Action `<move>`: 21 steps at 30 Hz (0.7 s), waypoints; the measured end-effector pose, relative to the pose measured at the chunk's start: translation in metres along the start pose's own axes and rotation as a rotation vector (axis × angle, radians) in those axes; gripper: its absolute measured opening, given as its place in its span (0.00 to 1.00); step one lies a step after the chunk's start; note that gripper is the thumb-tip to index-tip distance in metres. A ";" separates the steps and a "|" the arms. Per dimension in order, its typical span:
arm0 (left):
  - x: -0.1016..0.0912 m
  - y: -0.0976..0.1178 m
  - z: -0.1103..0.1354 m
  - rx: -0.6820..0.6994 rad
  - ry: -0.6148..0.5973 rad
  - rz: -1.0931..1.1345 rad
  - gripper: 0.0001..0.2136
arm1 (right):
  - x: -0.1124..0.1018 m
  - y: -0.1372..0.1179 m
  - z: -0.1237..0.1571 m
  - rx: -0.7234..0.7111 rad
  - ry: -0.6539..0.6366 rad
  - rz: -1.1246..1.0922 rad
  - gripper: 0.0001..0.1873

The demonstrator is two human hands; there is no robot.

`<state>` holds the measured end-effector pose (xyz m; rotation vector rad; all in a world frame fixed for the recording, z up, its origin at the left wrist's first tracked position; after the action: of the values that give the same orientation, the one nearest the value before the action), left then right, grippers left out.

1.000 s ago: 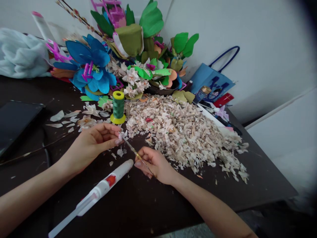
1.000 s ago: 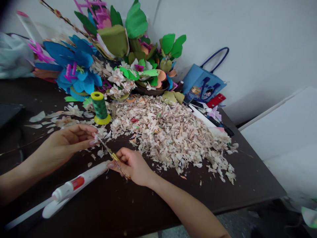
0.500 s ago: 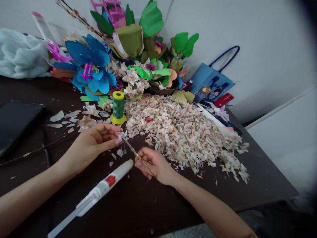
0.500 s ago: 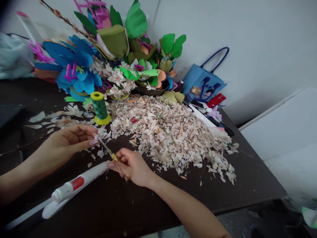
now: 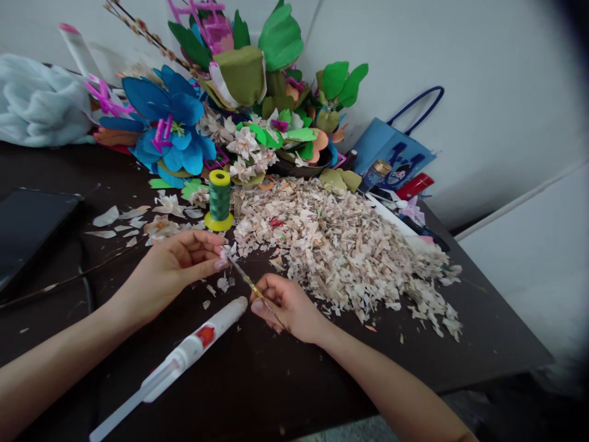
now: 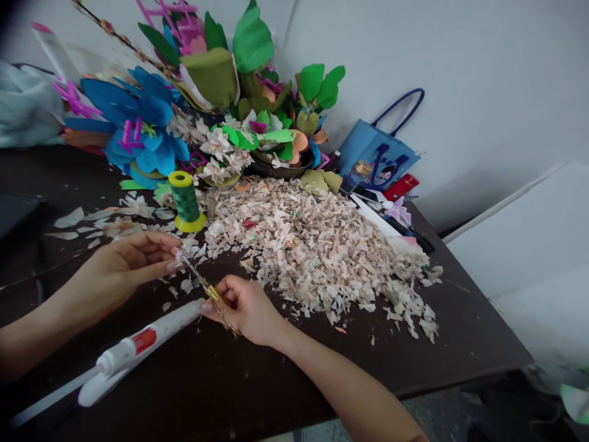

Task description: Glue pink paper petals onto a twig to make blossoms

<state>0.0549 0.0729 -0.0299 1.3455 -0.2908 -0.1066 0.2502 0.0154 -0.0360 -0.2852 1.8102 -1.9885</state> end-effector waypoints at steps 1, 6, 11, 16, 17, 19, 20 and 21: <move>0.000 0.000 0.000 0.001 -0.003 0.000 0.13 | 0.000 0.001 0.000 0.002 -0.006 -0.015 0.19; 0.000 0.000 0.001 0.009 -0.015 -0.002 0.14 | 0.001 0.005 0.001 -0.001 -0.038 -0.069 0.18; 0.000 -0.001 0.000 0.013 -0.021 -0.012 0.14 | 0.002 0.006 0.002 0.003 -0.062 -0.071 0.18; -0.001 -0.001 -0.001 0.023 -0.028 -0.026 0.14 | 0.001 0.001 0.003 0.011 -0.073 -0.066 0.18; -0.001 -0.001 -0.001 0.025 -0.030 -0.028 0.14 | 0.001 0.001 0.003 0.011 -0.075 -0.069 0.17; -0.002 0.000 -0.001 0.033 -0.032 -0.033 0.15 | 0.001 0.000 0.003 0.005 -0.077 -0.067 0.17; -0.002 0.000 -0.001 0.037 -0.033 -0.034 0.15 | 0.000 0.000 0.004 0.002 -0.076 -0.067 0.17; -0.002 0.000 -0.001 0.042 -0.032 -0.037 0.15 | 0.000 0.000 0.004 0.000 -0.074 -0.068 0.17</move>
<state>0.0537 0.0746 -0.0302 1.3917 -0.2966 -0.1533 0.2515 0.0118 -0.0359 -0.4205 1.7766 -1.9957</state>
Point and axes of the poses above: each hand's wrist, its own z-axis away from the middle knuckle, its own x-axis out of the palm, y = z × x, the point moved 3 cm from there along -z, towards the middle knuckle, and after that the axes turned 8 degrees about -x, right-handed, at the moved point
